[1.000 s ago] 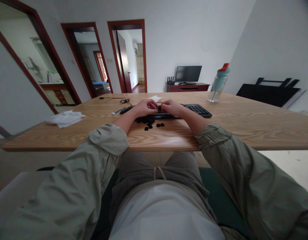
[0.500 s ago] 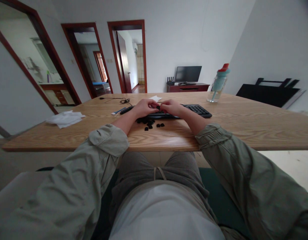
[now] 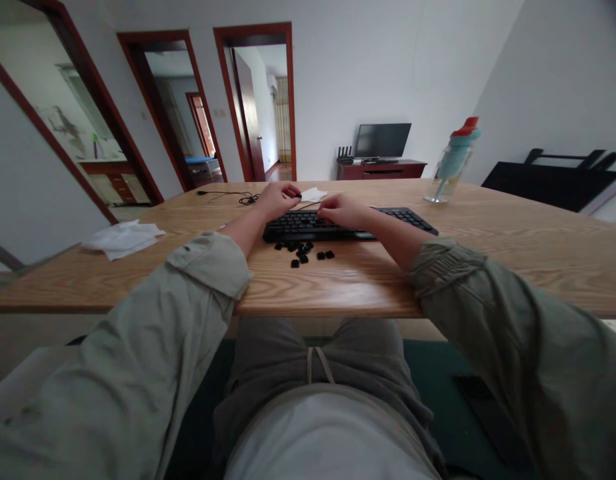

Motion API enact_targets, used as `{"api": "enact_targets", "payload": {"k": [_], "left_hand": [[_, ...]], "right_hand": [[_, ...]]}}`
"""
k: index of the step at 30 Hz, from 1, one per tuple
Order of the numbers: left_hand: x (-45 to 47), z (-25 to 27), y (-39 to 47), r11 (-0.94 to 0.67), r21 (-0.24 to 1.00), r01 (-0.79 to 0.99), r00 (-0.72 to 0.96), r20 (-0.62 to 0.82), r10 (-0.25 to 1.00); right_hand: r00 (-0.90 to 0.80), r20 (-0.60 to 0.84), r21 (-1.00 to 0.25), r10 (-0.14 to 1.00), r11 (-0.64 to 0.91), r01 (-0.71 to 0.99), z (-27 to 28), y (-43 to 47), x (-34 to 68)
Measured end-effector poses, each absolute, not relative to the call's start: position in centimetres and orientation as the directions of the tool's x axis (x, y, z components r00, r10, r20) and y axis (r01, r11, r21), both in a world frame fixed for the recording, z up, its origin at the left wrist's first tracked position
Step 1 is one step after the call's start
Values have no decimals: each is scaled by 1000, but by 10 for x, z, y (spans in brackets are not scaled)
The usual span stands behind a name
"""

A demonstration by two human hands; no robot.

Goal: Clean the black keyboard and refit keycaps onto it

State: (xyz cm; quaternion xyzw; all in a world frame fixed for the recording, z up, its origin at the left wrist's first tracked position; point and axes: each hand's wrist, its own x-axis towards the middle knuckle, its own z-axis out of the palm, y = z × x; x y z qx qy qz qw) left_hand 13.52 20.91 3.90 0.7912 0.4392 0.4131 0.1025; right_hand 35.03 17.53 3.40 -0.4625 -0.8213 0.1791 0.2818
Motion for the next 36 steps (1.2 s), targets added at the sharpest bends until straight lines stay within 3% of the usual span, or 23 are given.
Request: {"api": "enact_targets", "payload": {"k": [4, 7, 10, 15, 19, 25, 32, 36], "left_hand": [[121, 42, 224, -557, 529, 640, 285, 511, 811], [113, 40, 224, -555, 539, 633, 322, 468, 823], [107, 39, 225, -562, 547, 620, 342, 456, 821], [98, 40, 232, -551, 517, 655, 359, 429, 829], [95, 41, 236, -573, 469, 672, 403, 418, 814], [100, 40, 226, -604, 512, 611, 472, 377, 797], [107, 46, 206, -565, 691, 450, 495, 334, 802], [112, 48, 196, -588, 723, 364, 475, 399, 785]], "right_hand": [[-358, 328, -506, 874, 483, 715, 54, 200, 366], [-327, 295, -401, 898, 427, 810, 62, 216, 384], [-300, 236, -281, 924, 361, 889, 59, 234, 397], [-283, 83, -213, 955, 295, 932, 45, 259, 391], [-370, -10, -224, 929, 358, 906, 36, 260, 369], [-411, -25, -266, 911, 390, 882, 31, 252, 357], [-424, -46, -212, 905, 406, 889, 35, 250, 357], [-445, -43, -252, 895, 421, 871, 34, 242, 352]]}}
